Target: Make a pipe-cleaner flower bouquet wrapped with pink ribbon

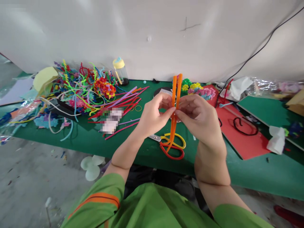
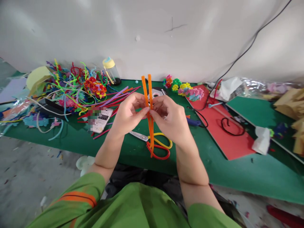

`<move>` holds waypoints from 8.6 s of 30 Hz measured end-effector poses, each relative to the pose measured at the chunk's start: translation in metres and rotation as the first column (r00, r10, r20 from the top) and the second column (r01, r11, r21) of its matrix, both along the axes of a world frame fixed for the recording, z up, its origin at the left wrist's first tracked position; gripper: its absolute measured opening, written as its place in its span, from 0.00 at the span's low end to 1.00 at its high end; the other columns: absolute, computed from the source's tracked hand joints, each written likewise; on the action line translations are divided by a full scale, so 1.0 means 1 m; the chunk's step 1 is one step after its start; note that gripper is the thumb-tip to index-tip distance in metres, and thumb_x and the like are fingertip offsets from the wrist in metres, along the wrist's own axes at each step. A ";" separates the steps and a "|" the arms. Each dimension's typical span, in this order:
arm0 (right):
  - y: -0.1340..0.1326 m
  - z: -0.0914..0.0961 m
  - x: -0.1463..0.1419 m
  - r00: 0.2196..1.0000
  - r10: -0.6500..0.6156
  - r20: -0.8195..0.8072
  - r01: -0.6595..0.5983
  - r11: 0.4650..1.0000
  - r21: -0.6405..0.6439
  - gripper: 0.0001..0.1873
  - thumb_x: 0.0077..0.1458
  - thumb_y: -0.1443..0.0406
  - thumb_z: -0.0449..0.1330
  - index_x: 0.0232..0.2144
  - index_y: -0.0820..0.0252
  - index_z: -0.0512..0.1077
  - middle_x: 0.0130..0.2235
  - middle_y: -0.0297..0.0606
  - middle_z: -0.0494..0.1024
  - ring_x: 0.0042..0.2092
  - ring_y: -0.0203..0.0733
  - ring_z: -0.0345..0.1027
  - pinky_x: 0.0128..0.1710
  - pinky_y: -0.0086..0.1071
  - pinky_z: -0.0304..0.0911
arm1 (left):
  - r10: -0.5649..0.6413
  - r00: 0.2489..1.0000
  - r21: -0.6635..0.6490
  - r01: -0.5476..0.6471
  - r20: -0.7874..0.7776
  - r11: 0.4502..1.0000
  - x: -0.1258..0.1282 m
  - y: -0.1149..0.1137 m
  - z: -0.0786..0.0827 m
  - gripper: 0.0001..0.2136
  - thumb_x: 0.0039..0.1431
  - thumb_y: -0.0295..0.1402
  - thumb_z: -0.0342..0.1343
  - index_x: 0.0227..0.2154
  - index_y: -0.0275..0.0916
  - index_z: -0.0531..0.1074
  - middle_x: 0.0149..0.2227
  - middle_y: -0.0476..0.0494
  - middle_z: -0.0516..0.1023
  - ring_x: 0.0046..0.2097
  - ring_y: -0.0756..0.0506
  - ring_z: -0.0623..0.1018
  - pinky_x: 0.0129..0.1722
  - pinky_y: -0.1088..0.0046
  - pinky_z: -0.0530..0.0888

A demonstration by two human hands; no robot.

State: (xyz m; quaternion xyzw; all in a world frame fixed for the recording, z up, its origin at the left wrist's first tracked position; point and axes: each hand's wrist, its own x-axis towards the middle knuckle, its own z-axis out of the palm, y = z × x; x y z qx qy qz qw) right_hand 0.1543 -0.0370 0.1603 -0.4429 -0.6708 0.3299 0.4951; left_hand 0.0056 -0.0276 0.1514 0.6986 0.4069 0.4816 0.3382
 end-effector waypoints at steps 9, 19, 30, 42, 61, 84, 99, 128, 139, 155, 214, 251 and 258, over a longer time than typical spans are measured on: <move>-0.002 0.002 0.001 0.999 0.019 0.035 -0.019 1.000 0.002 0.06 0.49 0.66 0.60 0.32 0.57 0.68 0.29 0.32 0.73 0.27 0.34 0.69 0.25 0.28 0.69 | 0.002 0.998 0.033 0.000 -0.063 0.999 -0.003 0.003 -0.001 0.11 0.57 0.25 0.51 0.43 0.39 0.65 0.38 0.46 0.75 0.38 0.51 0.77 0.34 0.76 0.77; 0.001 -0.002 0.002 0.996 -0.063 -0.058 0.066 0.996 0.052 0.20 0.50 0.64 0.61 0.46 0.49 0.63 0.28 0.28 0.71 0.22 0.32 0.68 0.21 0.28 0.66 | -0.129 0.938 0.064 0.157 -0.323 0.986 -0.006 0.004 0.007 0.09 0.62 0.32 0.47 0.35 0.37 0.72 0.37 0.44 0.79 0.41 0.49 0.78 0.42 0.72 0.74; 0.002 0.002 0.006 0.888 -0.438 -0.136 0.458 0.834 0.308 0.07 0.56 0.65 0.55 0.35 0.53 0.74 0.30 0.35 0.75 0.28 0.38 0.71 0.27 0.35 0.68 | -0.493 0.829 -0.272 0.427 -0.264 0.863 -0.009 -0.005 0.012 0.09 0.59 0.26 0.49 0.42 0.37 0.69 0.29 0.48 0.79 0.25 0.53 0.78 0.24 0.81 0.72; 0.017 -0.002 0.030 0.868 -0.368 0.334 0.208 0.880 0.428 0.02 0.50 0.66 0.61 0.27 0.55 0.75 0.30 0.39 0.76 0.33 0.43 0.71 0.33 0.38 0.66 | -0.203 0.961 -0.113 0.227 0.189 0.967 -0.008 -0.003 0.009 0.16 0.56 0.46 0.53 0.36 0.38 0.73 0.26 0.47 0.77 0.24 0.52 0.75 0.24 0.75 0.74; 0.005 0.001 0.000 0.958 0.275 0.086 -0.265 0.957 -0.118 0.08 0.47 0.67 0.63 0.33 0.59 0.75 0.30 0.34 0.78 0.29 0.36 0.72 0.27 0.28 0.65 | 0.040 0.745 -0.047 -0.012 0.666 0.999 0.022 0.005 -0.010 0.14 0.52 0.46 0.57 0.26 0.39 0.70 0.27 0.51 0.70 0.32 0.53 0.72 0.35 0.74 0.72; 0.019 -0.009 0.021 0.936 -0.079 -0.344 0.105 0.993 0.057 0.09 0.45 0.58 0.66 0.25 0.55 0.72 0.25 0.31 0.74 0.22 0.34 0.66 0.21 0.32 0.64 | -0.345 0.890 -0.392 0.444 0.300 0.805 -0.015 0.013 0.007 0.19 0.55 0.47 0.54 0.38 0.35 0.75 0.35 0.41 0.80 0.35 0.48 0.80 0.35 0.73 0.78; 0.015 -0.008 0.021 0.959 -0.144 -0.243 0.157 0.987 0.034 0.14 0.45 0.51 0.64 0.30 0.52 0.72 0.28 0.34 0.75 0.26 0.39 0.69 0.25 0.38 0.69 | -0.243 0.944 -0.389 0.316 0.225 0.865 -0.005 0.006 0.009 0.15 0.48 0.42 0.62 0.33 0.34 0.77 0.28 0.42 0.81 0.25 0.49 0.79 0.26 0.74 0.78; 0.010 0.015 0.053 0.767 0.096 -0.635 -0.195 0.977 -0.088 0.10 0.47 0.61 0.58 0.16 0.51 0.70 0.38 0.34 0.75 0.48 0.45 0.66 0.43 0.42 0.62 | -0.335 0.942 -0.266 0.318 -0.022 0.910 -0.014 0.015 -0.003 0.06 0.53 0.32 0.55 0.26 0.37 0.76 0.22 0.47 0.76 0.20 0.55 0.72 0.21 0.79 0.70; 0.010 0.013 0.044 0.746 0.086 -0.661 -0.249 0.956 -0.156 0.12 0.54 0.64 0.51 0.29 0.42 0.74 0.50 0.24 0.74 0.60 0.40 0.58 0.57 0.47 0.57 | -0.339 0.941 -0.323 0.314 -0.021 0.893 -0.011 0.012 -0.001 0.07 0.53 0.29 0.55 0.28 0.37 0.78 0.21 0.48 0.75 0.19 0.56 0.68 0.20 0.78 0.67; 0.011 0.006 0.038 0.789 -0.039 -0.613 -0.071 0.985 -0.155 0.07 0.56 0.59 0.52 0.35 0.45 0.70 0.58 0.27 0.66 0.61 0.45 0.56 0.51 0.45 0.63 | -0.429 0.894 -0.287 0.379 -0.133 0.880 -0.008 0.007 0.009 0.10 0.57 0.30 0.49 0.24 0.37 0.72 0.18 0.50 0.68 0.19 0.56 0.67 0.20 0.80 0.64; 0.011 -0.005 0.004 0.707 -0.047 -0.705 -0.005 0.997 -0.072 0.08 0.46 0.57 0.64 0.21 0.51 0.70 0.27 0.29 0.73 0.33 0.37 0.71 0.30 0.35 0.70 | -0.545 0.838 -0.205 0.530 -0.022 0.823 0.005 -0.001 0.006 0.17 0.64 0.42 0.41 0.42 0.34 0.67 0.37 0.41 0.76 0.36 0.51 0.77 0.34 0.77 0.72; 0.024 -0.010 0.008 0.799 0.151 -0.581 -0.152 0.987 0.048 0.10 0.38 0.57 0.69 0.23 0.53 0.75 0.23 0.29 0.75 0.28 0.36 0.72 0.28 0.32 0.70 | -0.508 0.848 -0.317 0.527 0.147 0.788 0.011 -0.005 0.005 0.18 0.64 0.43 0.42 0.23 0.36 0.61 0.17 0.56 0.53 0.19 0.57 0.54 0.18 0.78 0.53; 0.023 -0.008 0.005 0.760 0.125 -0.638 -0.155 0.988 0.009 0.11 0.36 0.57 0.70 0.20 0.53 0.74 0.19 0.27 0.72 0.26 0.34 0.69 0.31 0.32 0.69 | -0.482 0.860 -0.330 0.510 0.168 0.794 0.012 -0.006 0.005 0.19 0.63 0.44 0.42 0.22 0.36 0.60 0.17 0.56 0.53 0.19 0.57 0.54 0.18 0.77 0.53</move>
